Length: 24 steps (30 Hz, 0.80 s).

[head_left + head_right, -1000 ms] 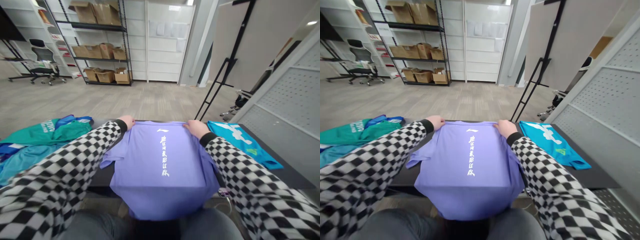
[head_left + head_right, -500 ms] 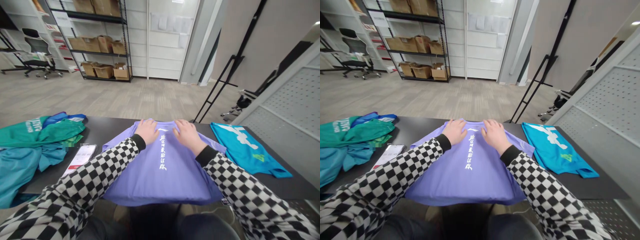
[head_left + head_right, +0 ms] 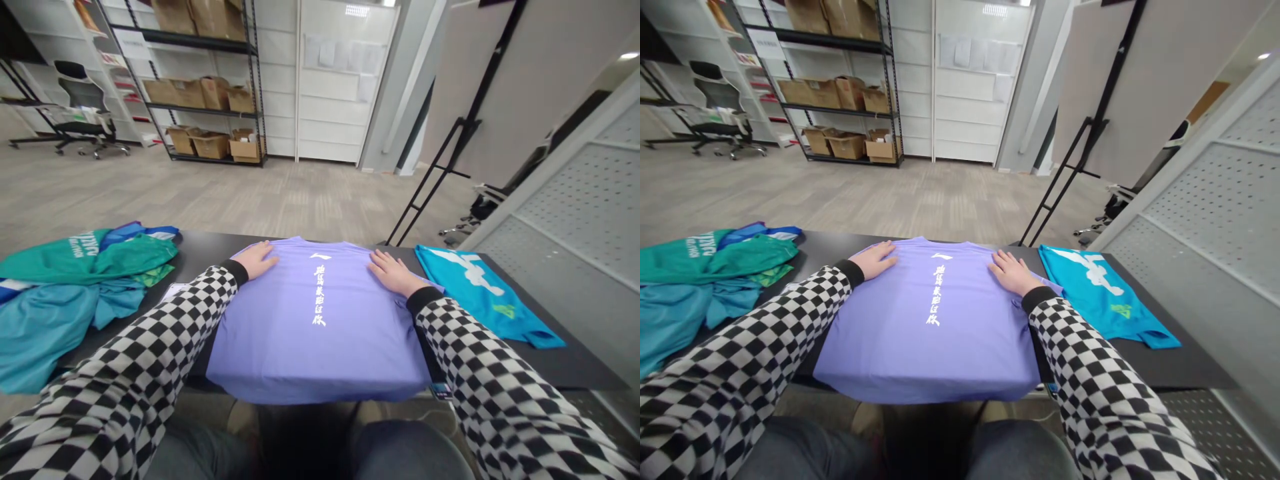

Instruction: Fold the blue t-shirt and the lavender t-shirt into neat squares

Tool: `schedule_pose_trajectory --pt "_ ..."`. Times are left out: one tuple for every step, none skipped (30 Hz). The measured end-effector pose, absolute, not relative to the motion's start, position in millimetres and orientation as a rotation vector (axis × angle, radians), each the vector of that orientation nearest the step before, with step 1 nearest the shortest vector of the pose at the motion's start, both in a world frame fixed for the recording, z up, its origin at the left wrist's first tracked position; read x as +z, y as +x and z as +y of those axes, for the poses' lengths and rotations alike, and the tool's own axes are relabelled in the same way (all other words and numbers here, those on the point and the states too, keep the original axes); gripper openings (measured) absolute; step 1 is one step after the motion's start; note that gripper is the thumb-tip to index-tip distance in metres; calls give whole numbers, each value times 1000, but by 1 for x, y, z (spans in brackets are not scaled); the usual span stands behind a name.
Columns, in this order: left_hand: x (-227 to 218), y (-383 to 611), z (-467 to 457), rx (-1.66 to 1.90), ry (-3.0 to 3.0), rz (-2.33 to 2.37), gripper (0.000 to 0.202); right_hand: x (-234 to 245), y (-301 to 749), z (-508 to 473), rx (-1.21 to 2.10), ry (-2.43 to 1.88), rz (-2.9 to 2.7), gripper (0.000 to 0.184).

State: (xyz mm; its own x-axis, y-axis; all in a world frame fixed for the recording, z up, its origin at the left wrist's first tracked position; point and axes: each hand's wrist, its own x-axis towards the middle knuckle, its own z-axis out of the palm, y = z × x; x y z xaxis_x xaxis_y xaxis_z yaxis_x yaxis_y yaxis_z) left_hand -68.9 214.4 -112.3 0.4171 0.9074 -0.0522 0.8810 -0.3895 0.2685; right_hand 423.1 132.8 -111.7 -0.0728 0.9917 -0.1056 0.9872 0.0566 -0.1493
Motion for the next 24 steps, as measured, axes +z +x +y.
schedule_pose_trajectory --pt "-114 -78 219 177 2434 1516 88 -113 426 133 294 -2113 -2270 73" --pt "-115 -87 224 200 2463 1461 86 -115 429 133 296 -2096 -2276 72" --pt "-116 -96 228 212 2503 1404 84 -117 433 134 292 -2069 -2289 71" --pt "-116 -105 232 210 2548 1356 82 -118 436 134 285 -2031 -2309 70" --pt "-115 -112 235 196 2590 1320 80 -119 441 135 275 -1991 -2331 69" --pt "-113 -118 237 166 2626 1298 78 -120 446 136 267 -1956 -2353 68" --pt "-111 -122 238 126 2653 1295 77 -120 453 136 259 -1934 -2368 68" --pt "-107 -123 238 82 2673 1310 76 -120 460 136 245 -1930 -2372 68" --pt "-102 -121 235 38 2689 1344 75 -119 468 135 218 -1941 -2359 67" --pt "-97 -116 231 8 2700 1397 74 -118 477 133 172 -1958 -2325 67" --pt "-92 -108 225 4 2703 1462 74 -116 486 129 110 -1970 -2277 67" --pt "-86 -98 216 29 2695 1529 75 -115 495 124 40 -1975 -2221 66" --pt "-82 -84 205 76 2678 1578 76 -114 502 117 -23 -1974 -2171 65" --pt "-79 -69 193 128 2655 1589 77 -114 508 109 -62 -1974 -2136 64" --pt "-77 -53 179 173 2637 1562 77 -115 512 100 -66 -1981 -2124 64" --pt "-77 -37 165 202 2628 1503 78 -116 515 92 -39 -1995 -2136 64" --pt "-79 -22 150 211 2632 1425 79 -119 516 83 5 -2012 -2166 65" --pt "-83 -8 137 200 2644 1343 80 -121 516 76 54 -2025 -2203 65" --pt "-88 4 125 179 2663 1272 81 -124 516 71 94 -2030 -2243 67" --pt "-93 13 116 153 2685 1221 84 -126 516 68 117 -2024 -2277 68" --pt "-99 19 109 128 2706 1187 86 -127 516 67 124 -2011 -2307 69" --pt "-104 22 104 107 2726 1165 88 -127 518 67 125 -1996 -2331 70" --pt "-108 23 102 95 2743 1150 89 -126 521 70 128 -1985 -2350 70" --pt "-111 21 101 91 2759 1137 89 -125 524 73 133 -1978 -2366 71"
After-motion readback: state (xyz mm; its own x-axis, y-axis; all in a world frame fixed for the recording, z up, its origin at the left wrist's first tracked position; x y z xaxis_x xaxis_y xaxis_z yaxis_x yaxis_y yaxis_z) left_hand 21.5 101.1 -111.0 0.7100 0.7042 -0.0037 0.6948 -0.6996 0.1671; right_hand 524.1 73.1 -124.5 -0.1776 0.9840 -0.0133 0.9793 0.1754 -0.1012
